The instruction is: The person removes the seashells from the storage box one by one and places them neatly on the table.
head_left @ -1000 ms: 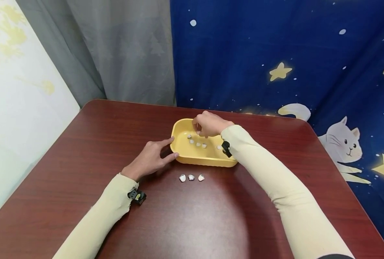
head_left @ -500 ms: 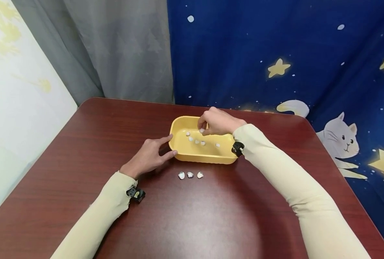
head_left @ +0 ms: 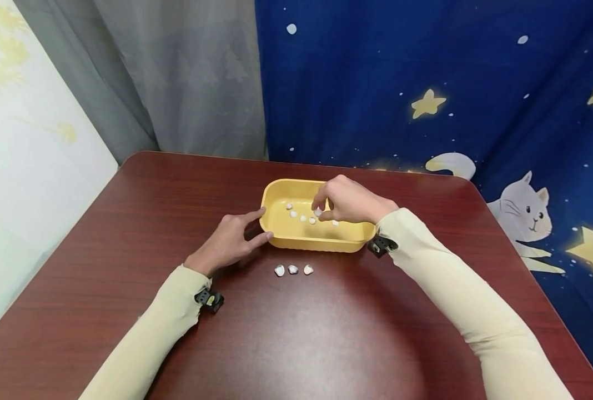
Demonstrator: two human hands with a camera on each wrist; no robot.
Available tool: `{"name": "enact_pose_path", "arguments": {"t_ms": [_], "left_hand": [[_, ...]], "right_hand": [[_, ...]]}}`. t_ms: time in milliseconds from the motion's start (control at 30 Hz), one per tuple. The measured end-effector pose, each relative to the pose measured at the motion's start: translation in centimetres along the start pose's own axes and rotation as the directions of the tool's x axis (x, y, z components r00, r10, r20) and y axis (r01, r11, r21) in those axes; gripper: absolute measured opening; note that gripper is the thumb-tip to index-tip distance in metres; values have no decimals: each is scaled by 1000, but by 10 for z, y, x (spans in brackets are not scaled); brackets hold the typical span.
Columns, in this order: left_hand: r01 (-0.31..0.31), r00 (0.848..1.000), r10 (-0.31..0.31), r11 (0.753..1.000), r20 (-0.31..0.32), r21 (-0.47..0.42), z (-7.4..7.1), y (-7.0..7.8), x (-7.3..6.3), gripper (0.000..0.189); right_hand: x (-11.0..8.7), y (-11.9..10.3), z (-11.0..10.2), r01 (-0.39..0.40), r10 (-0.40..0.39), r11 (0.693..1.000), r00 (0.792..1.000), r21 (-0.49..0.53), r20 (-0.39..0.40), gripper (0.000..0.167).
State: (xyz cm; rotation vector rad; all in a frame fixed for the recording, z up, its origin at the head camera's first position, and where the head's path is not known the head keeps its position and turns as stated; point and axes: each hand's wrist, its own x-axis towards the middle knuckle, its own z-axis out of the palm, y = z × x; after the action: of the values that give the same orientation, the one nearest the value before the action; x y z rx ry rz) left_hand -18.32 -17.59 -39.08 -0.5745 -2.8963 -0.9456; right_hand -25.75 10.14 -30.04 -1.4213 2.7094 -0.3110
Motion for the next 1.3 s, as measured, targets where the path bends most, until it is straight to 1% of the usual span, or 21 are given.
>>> {"name": "enact_pose_path", "arguments": {"t_ms": [233,333,500,600,733,933,1133,1300], "left_hand": [[15,1000,-15,1000,4,-1,1,0,1,68],[16,1000,-16,1000,3,2,1,1,1,68],[15,1000,-15,1000,-6,6,2,1,0,69],[19,1000,-19,1000,-10,0,1,1,-1,68],[29,1000,-30,1000,-7,-6,1,2,0,69],[34,999,-34,999,6,-7,2,3,1,69],[48,999,-48,999,9,-2,1,4,0,70],[50,999,-50,999,16,1,1,5,2,70]], "right_hand": [[-19,-8,6,10,-9,1000,999,29,-38,16],[-27,-12,11,26,-25,999,998,34,-51,17],[-39,-21,19,49,-45,997,997,58,-66,14],[-45,-26,25,53,-49,997,997,52,-66,11],[-54,-33,34,42,-41,999,997,11,-67,8],[-63,-41,48,33,-37,996,998,-83,-58,6],[-67,-47,69,52,-61,974,997,-220,-37,11],[-68,-49,83,19,-38,964,997,-266,-65,9]]}}
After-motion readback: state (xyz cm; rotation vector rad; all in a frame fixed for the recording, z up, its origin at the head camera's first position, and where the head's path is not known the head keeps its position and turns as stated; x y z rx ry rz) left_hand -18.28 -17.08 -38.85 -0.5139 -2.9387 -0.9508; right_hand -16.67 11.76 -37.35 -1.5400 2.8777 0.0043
